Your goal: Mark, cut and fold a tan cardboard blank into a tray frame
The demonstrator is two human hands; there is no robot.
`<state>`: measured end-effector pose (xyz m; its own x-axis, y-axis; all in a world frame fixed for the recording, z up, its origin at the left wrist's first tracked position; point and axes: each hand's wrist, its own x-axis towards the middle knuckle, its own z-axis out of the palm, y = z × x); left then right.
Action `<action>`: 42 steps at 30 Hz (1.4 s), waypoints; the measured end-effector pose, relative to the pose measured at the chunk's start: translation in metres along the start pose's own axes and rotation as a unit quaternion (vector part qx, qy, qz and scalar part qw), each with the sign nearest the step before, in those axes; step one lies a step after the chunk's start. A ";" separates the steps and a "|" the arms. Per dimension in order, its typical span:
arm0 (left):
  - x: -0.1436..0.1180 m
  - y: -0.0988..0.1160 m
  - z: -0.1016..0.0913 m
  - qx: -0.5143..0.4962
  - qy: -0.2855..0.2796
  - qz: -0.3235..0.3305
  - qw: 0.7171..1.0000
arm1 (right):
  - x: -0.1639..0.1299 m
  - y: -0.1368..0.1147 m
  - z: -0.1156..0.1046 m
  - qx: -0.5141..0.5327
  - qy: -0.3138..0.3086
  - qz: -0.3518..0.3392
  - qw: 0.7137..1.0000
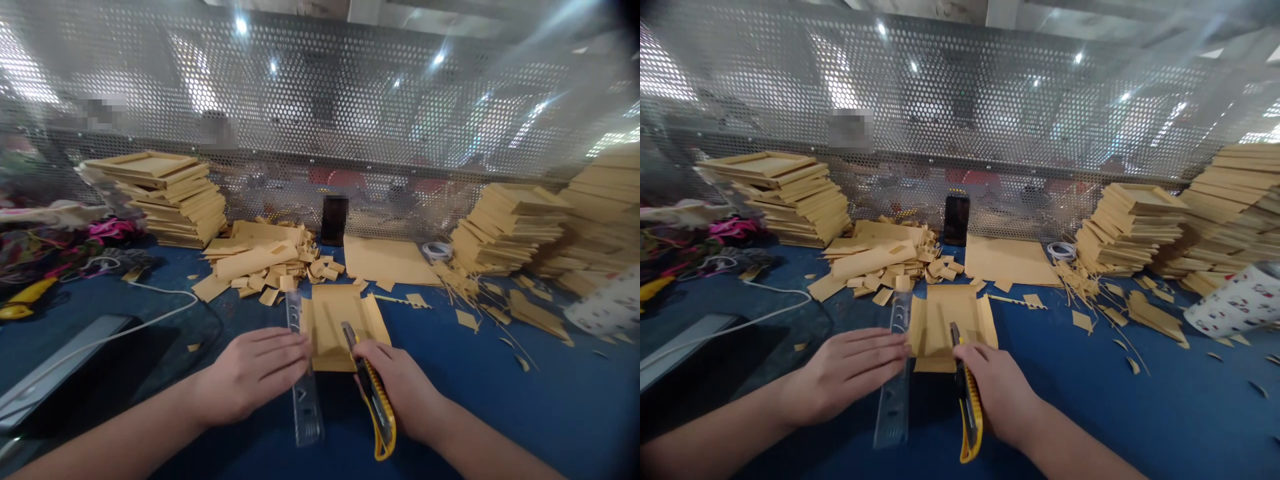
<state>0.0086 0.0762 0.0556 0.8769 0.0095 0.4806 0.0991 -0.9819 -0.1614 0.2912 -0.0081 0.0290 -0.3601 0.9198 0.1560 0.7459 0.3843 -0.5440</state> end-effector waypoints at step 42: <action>0.001 0.004 0.027 -0.158 -0.242 -0.248 0.925 | -0.003 -0.041 0.036 -0.073 0.041 -0.086 0.993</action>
<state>0.0228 0.0770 0.0327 0.8762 0.4813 -0.0253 0.4694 -0.8402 0.2716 0.2417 -0.0294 0.0216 -0.4470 0.8405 0.3061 0.7529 0.5383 -0.3787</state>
